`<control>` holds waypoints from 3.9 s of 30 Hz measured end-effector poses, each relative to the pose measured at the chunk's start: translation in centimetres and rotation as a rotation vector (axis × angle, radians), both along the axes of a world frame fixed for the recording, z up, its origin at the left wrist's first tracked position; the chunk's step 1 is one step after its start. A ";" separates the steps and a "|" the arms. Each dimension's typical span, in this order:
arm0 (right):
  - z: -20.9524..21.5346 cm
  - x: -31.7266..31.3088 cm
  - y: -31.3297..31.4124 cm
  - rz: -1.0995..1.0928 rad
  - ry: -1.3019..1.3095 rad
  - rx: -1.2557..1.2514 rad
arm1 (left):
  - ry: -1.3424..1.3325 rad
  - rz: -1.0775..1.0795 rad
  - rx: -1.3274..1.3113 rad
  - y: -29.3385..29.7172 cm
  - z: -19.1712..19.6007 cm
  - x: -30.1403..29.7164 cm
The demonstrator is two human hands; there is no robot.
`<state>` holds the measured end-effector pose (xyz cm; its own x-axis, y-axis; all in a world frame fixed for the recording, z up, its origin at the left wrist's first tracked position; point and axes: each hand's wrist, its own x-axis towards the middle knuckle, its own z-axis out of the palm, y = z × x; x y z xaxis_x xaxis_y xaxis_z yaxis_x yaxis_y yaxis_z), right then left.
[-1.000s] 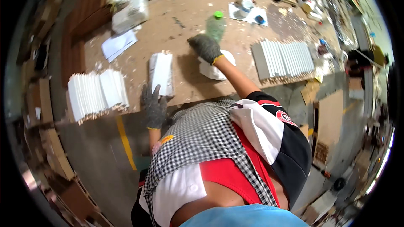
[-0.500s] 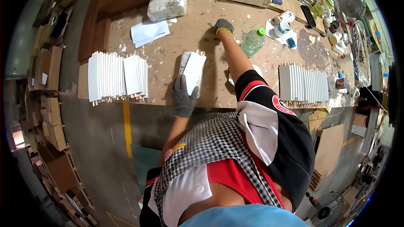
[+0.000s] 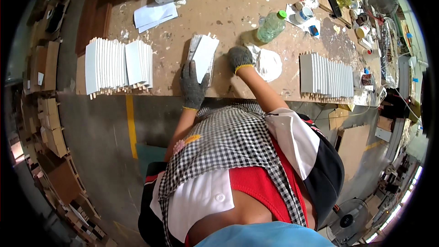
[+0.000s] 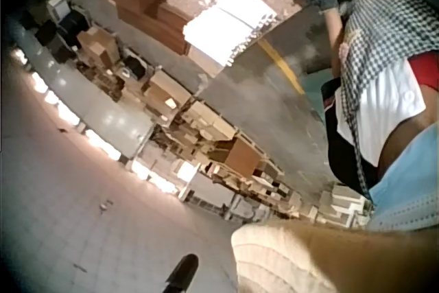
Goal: The person finishes white rectangular panels by scraping their edges with a small hand tool, wiping the surfaces with a cloth, and stacking the panels on the table.
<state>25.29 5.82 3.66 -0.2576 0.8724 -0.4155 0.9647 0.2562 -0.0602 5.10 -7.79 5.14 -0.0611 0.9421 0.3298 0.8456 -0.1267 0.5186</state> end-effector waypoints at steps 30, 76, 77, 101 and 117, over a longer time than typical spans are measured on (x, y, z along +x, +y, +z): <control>4.9 5.0 -10.8 -0.338 1.031 -0.114 | 0.265 -0.397 -0.257 7.2 1.6 -0.3; 5.6 -0.6 -8.9 -0.234 0.547 0.144 | 0.282 -0.197 -0.184 6.4 2.1 1.4; 5.8 -1.0 -8.8 -0.297 0.584 0.119 | 0.280 -0.196 -0.184 6.5 2.0 1.4; 5.7 -0.3 -8.0 -0.365 0.620 0.116 | 0.306 -0.197 -0.171 6.2 1.4 1.0; 5.6 -0.1 -8.3 -0.210 0.608 0.121 | 0.295 -0.226 -0.173 6.5 1.3 1.0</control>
